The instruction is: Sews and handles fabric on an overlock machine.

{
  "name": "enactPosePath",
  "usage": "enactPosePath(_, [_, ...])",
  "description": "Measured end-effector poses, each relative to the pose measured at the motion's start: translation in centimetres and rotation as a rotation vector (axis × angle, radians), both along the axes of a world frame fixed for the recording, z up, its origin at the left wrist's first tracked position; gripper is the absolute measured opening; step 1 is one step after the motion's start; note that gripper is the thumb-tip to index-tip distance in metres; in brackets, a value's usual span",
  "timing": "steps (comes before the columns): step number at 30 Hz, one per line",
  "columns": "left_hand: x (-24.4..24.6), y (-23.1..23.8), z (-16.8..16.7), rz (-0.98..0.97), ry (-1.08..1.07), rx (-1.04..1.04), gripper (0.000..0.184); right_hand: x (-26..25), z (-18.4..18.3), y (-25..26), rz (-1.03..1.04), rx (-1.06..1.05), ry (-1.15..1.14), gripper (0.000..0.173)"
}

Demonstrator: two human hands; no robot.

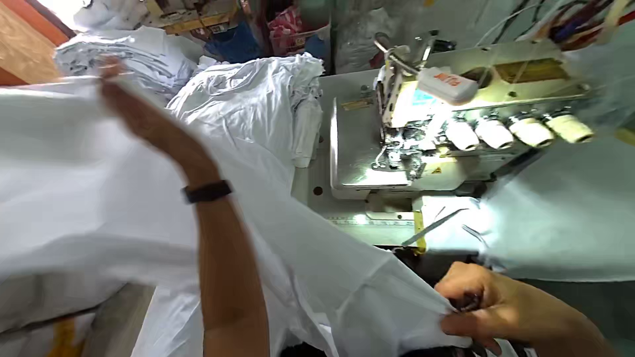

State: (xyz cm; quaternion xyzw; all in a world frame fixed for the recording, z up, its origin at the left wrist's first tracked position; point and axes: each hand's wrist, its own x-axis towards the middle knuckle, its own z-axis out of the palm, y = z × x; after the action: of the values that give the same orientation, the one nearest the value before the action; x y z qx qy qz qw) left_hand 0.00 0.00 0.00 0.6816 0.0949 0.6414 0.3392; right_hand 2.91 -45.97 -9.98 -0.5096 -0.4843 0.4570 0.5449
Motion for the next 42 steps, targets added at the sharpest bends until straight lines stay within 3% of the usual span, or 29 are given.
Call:
enactPosePath(2, [6.5,-5.6,-3.1,-0.203,0.11,0.022,0.043,-0.8,-1.5,-3.1,-0.107,-0.322,-0.079,0.024])
enactPosePath(4, [9.8,-10.5,-7.2,-0.464,0.456,0.059,0.047,-1.3,-2.5,-4.4,-0.252,-0.692,-0.176,0.023])
enactPosePath(6, [11.2,-12.5,-9.5,-0.666,0.791,0.092,0.072,-1.1,-2.9,-4.2,-0.446,-0.818,-0.205,0.024])
enactPosePath(8, [11.5,-12.7,-9.2,-0.584,0.926,0.21,0.076,-0.8,-3.2,-2.7,-0.702,-0.666,-0.266,0.025])
enactPosePath(11, [9.7,-14.6,-7.5,-0.428,0.968,0.313,0.045,0.5,-4.1,2.3,-0.934,-0.387,-0.242,0.028])
enactPosePath(14, [8.2,-16.4,-8.1,-0.37,0.945,0.301,0.024,1.3,-4.2,7.5,-0.882,-0.243,0.028,0.017])
enactPosePath(18, [4.1,-17.2,-8.3,-0.578,0.725,0.369,0.017,2.2,-2.7,10.9,-0.816,0.014,0.344,0.025])
enactPosePath(20, [2.0,-18.9,-8.3,-0.572,0.607,0.41,0.016,3.2,-2.0,11.0,-0.842,0.11,0.301,0.024])
enactPosePath(22, [0.8,-19.7,-9.6,-0.566,0.648,0.458,0.019,3.5,-1.8,10.6,-0.933,0.108,0.106,0.007])
enactPosePath(23, [0.7,-19.8,-10.5,-0.548,0.702,0.502,0.022,3.1,-1.9,10.3,-0.99,0.086,-0.013,0.014])
enactPosePath(24, [0.7,-19.6,-11.3,-0.522,0.743,0.554,0.026,2.7,-2.2,10.0,-1.024,0.058,-0.114,0.036])
enactPosePath(26, [0.9,-19.4,-11.8,-0.462,0.792,0.646,0.032,1.4,-3.3,10.0,-1.117,0.029,-0.2,0.063])
enactPosePath(29, [1.1,-19.9,-11.6,-0.371,0.834,0.732,0.035,-0.2,-3.8,9.0,-1.118,0.003,-0.128,0.072])
enactPosePath(33, [0.5,-21.0,-11.3,-0.319,0.883,0.741,0.037,-0.1,-2.8,7.1,-0.99,-0.042,0.037,0.062])
enactPosePath(37, [1.7,-20.5,-11.1,-0.394,0.981,0.738,0.045,0.1,-2.3,7.0,-0.982,-0.067,0.116,0.051])
enactPosePath(39, [2.6,-20.0,-10.3,-0.448,1.042,0.783,0.05,0.0,-2.1,6.5,-1.014,-0.017,0.054,0.041])
enactPosePath(42, [2.6,-20.9,-8.6,-0.465,1.087,0.726,0.059,0.8,-2.1,3.0,-1.093,0.085,-0.219,0.022])
